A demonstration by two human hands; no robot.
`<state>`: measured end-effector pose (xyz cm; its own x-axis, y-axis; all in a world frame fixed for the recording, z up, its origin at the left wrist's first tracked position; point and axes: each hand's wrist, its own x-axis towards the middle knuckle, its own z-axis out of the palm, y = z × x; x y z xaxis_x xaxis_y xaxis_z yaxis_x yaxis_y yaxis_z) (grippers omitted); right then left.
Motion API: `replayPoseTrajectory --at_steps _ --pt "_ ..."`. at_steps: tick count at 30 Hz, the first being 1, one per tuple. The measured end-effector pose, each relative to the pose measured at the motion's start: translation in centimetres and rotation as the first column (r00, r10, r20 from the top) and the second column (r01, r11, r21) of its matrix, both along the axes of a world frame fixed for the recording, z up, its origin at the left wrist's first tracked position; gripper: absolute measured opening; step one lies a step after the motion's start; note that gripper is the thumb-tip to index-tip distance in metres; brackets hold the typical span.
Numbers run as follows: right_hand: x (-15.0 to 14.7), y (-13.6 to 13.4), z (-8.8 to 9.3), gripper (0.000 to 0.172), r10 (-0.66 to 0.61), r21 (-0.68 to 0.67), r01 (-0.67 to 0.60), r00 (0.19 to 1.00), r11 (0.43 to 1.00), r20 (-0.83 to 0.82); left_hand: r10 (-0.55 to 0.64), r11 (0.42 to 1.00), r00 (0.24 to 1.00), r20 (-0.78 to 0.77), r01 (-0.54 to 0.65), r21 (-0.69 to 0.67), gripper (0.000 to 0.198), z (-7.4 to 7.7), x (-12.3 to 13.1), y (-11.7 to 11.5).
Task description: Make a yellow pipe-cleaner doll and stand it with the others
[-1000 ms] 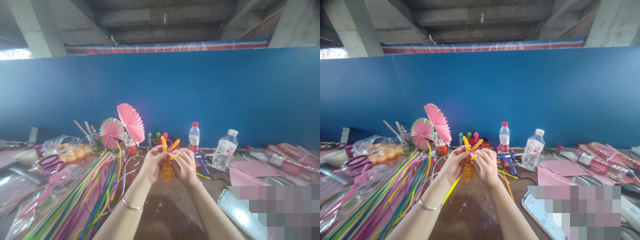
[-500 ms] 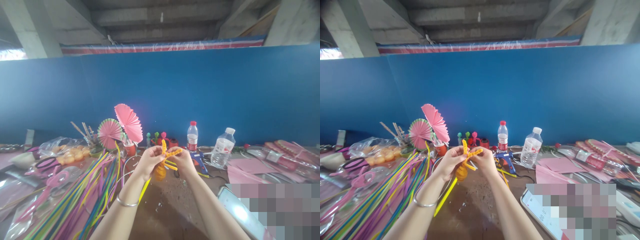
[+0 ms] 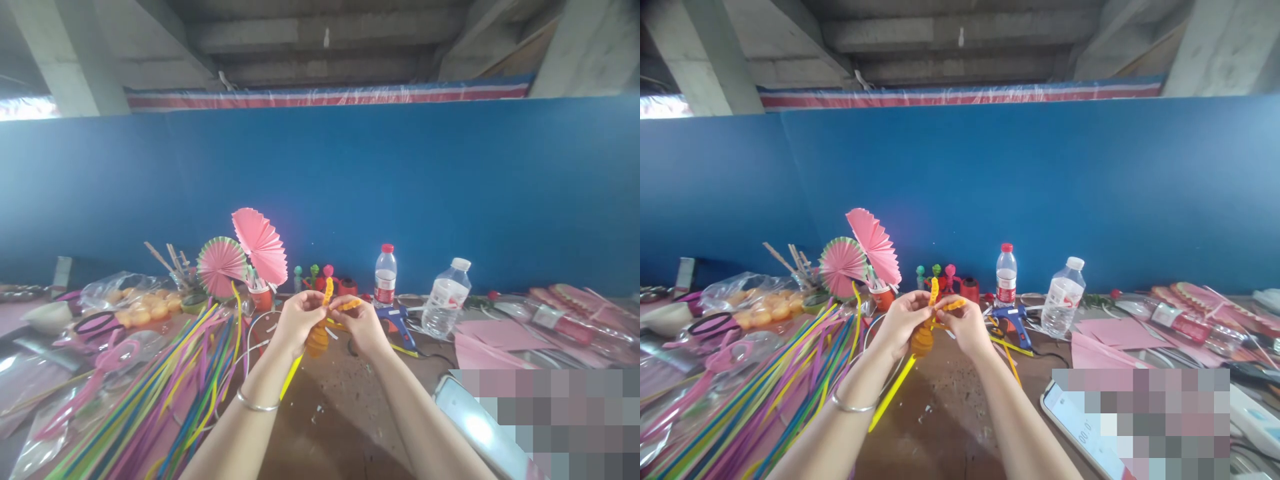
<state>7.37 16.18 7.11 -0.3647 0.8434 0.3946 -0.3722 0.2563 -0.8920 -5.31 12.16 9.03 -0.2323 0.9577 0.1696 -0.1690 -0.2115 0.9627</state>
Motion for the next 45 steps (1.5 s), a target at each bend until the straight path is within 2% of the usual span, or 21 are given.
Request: replayPoseTrajectory --at_steps 3,6,12,17,19,21,23,25,28,30,34,37,40,42,45 --pt "0.4 0.2 0.0 0.011 0.070 0.051 -0.072 0.997 0.996 0.033 -0.144 0.983 0.981 0.131 0.158 -0.099 0.024 0.1 0.0 -0.2" --pt "1.1 0.2 0.3 0.015 0.113 0.098 -0.122 0.989 0.988 0.096 -0.280 0.936 0.945 0.171 0.308 -0.169 0.019 0.2 -0.2 -0.4" --pt "1.9 0.3 0.8 0.015 0.142 0.088 -0.161 0.973 0.983 0.184 -0.288 0.928 0.953 0.098 0.303 -0.219 0.021 0.1 -0.2 -0.5" --pt "1.9 0.2 1.0 0.017 0.050 0.096 -0.071 0.977 0.993 0.209 -0.190 0.968 0.980 0.057 0.197 -0.158 0.023 -0.1 0.3 -0.2" --pt "1.7 0.2 1.0 0.018 0.003 0.072 -0.019 0.974 0.997 0.225 -0.120 0.989 0.990 -0.069 0.113 -0.094 0.023 -0.3 0.5 -0.1" --pt "1.4 0.2 0.9 0.019 -0.052 0.006 0.052 0.977 0.999 0.207 -0.008 0.999 0.972 -0.233 0.015 0.029 0.021 -0.3 0.6 -0.2" --pt "1.0 0.2 0.8 0.019 -0.079 -0.082 0.092 0.986 0.992 0.145 0.115 0.985 0.931 -0.347 -0.062 0.159 0.017 -0.2 0.8 -0.3" --pt "0.6 0.2 0.7 0.020 -0.066 -0.130 0.075 0.995 0.989 0.073 0.200 0.965 0.897 -0.394 -0.110 0.239 0.015 -0.1 1.0 -0.5" --pt "0.4 0.1 0.7 0.022 -0.051 -0.111 0.056 0.998 0.992 0.044 0.235 0.954 0.894 -0.381 -0.138 0.266 0.014 -0.2 1.1 -0.4" --pt "0.4 0.1 0.6 0.023 -0.082 -0.064 0.087 0.993 0.994 0.082 0.211 0.961 0.923 -0.321 -0.136 0.239 0.016 -0.5 0.9 -0.1" --pt "0.6 0.2 0.6 0.025 -0.105 0.024 0.102 0.983 0.994 0.148 0.086 0.993 0.989 -0.124 -0.075 0.093 0.025 -1.0 0.3 0.5" --pt "0.7 0.2 0.7 0.021 -0.110 0.066 0.099 0.976 0.993 0.186 -0.063 0.998 0.998 0.030 0.063 -0.006 0.026 -0.9 0.0 0.4" --pt "1.1 0.1 1.0 0.015 -0.090 0.089 0.070 0.967 0.994 0.239 -0.229 0.966 0.956 0.182 0.246 -0.074 0.024 -0.6 -0.2 0.0" --pt "1.3 0.1 1.1 0.011 -0.102 0.133 0.067 0.957 0.989 0.272 -0.284 0.946 0.933 0.220 0.310 -0.092 0.026 -0.5 -0.3 -0.1" --pt "1.6 0.3 1.0 0.006 -0.166 0.203 0.104 0.934 0.974 0.316 -0.265 0.951 0.948 0.174 0.287 -0.116 0.027 -0.8 -0.4 0.0"
